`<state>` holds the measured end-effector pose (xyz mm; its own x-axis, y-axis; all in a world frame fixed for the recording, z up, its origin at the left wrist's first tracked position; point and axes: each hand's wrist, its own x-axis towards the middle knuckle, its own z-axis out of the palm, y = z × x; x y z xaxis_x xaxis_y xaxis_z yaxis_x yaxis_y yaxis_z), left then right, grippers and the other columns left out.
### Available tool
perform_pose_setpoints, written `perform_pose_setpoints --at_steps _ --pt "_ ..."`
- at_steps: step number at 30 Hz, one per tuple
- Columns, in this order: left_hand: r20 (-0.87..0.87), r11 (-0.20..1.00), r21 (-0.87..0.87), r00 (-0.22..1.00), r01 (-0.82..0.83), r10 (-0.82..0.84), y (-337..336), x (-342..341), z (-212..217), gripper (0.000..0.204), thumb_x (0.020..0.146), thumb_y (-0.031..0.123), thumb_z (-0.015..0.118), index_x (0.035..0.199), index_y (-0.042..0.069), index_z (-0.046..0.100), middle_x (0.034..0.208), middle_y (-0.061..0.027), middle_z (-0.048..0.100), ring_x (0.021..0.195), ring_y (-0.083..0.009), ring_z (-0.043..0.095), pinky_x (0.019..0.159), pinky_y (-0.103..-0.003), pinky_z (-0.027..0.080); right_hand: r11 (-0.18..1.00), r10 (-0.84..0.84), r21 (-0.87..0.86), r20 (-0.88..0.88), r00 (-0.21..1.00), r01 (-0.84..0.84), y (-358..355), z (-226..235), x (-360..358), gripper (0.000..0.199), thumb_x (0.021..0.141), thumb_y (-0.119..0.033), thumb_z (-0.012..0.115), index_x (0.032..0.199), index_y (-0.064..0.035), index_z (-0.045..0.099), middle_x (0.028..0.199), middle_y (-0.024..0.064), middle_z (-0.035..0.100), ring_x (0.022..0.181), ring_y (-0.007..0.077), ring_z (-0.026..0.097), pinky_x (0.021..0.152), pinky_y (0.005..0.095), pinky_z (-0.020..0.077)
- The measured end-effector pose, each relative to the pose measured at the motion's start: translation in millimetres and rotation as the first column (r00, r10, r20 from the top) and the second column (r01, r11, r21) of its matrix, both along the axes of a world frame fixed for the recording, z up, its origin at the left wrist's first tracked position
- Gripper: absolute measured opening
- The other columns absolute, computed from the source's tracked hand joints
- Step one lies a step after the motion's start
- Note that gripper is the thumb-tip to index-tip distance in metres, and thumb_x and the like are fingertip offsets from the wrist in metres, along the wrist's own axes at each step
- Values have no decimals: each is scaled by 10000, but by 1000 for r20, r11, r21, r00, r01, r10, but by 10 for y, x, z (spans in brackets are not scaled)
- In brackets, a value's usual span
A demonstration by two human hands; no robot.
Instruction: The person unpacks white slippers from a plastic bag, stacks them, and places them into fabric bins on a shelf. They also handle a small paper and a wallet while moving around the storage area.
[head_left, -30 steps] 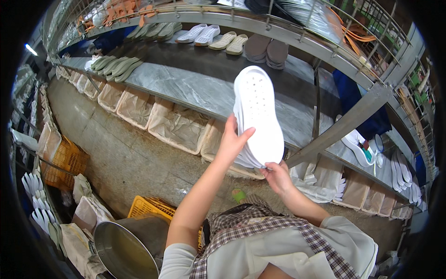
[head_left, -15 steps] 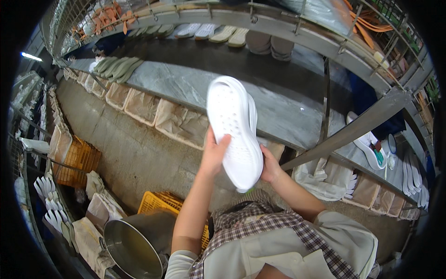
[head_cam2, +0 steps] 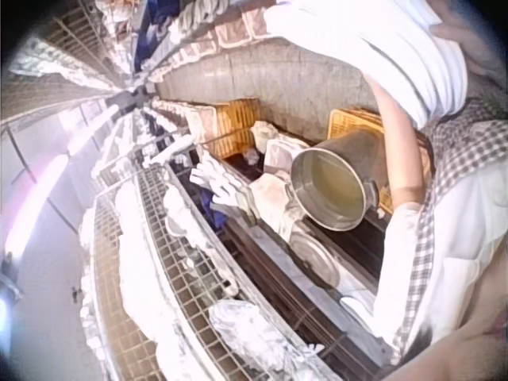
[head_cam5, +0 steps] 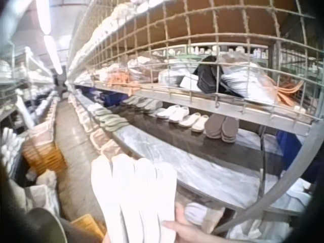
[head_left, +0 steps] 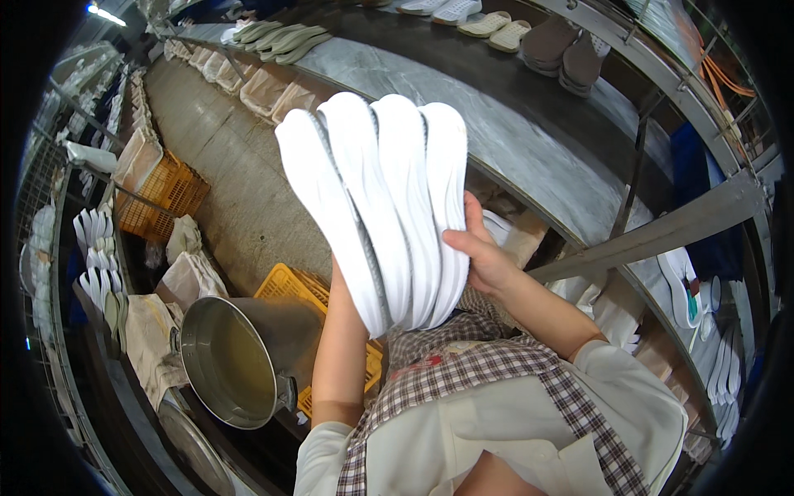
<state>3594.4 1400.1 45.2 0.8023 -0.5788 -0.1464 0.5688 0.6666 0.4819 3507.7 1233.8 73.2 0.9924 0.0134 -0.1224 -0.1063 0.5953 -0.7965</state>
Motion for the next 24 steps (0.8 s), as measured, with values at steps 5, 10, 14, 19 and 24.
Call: perform_pose_setpoints --at_steps 5,10,14,19,24 --pt "46 995 41 995 -94 92 285 -187 94 501 930 308 473 1322 15 366 1234 -129 499 1100 -239 528 909 -354 477 989 69 -140 120 990 -52 265 9 41 966 756 -239 691 1366 -36 -31 1370 219 200 1291 300 223 1070 423 181" --pt "85 978 81 979 -190 183 518 -371 156 508 927 326 480 1317 17 377 1222 -123 509 1089 -228 533 911 -339 471 966 118 -249 188 975 -69 458 31 66 977 751 -247 703 1365 -15 -21 1369 227 212 1284 302 233 1070 418 185" --pt "125 954 94 954 -286 274 658 -537 230 514 924 341 485 1312 19 386 1211 -118 517 1080 -220 538 912 -327 466 977 162 -138 -15 987 -163 548 55 128 971 751 -253 699 1374 -44 -16 1361 232 245 1251 325 304 1047 424 268" --pt "240 908 132 902 -398 360 680 -592 323 521 921 359 491 1307 21 398 1198 -112 528 1069 -208 543 914 -312 460 901 433 181 -372 821 -393 555 52 260 800 809 -461 555 1400 -112 144 1407 195 266 1263 418 303 922 715 218" --pt "14 965 79 969 -249 248 628 -477 295 352 941 388 430 1090 85 529 1044 -67 580 969 -192 575 862 -326 482 867 498 308 -587 638 -393 565 -53 253 697 847 -552 418 1391 -134 295 1438 159 274 1297 417 256 946 720 127"
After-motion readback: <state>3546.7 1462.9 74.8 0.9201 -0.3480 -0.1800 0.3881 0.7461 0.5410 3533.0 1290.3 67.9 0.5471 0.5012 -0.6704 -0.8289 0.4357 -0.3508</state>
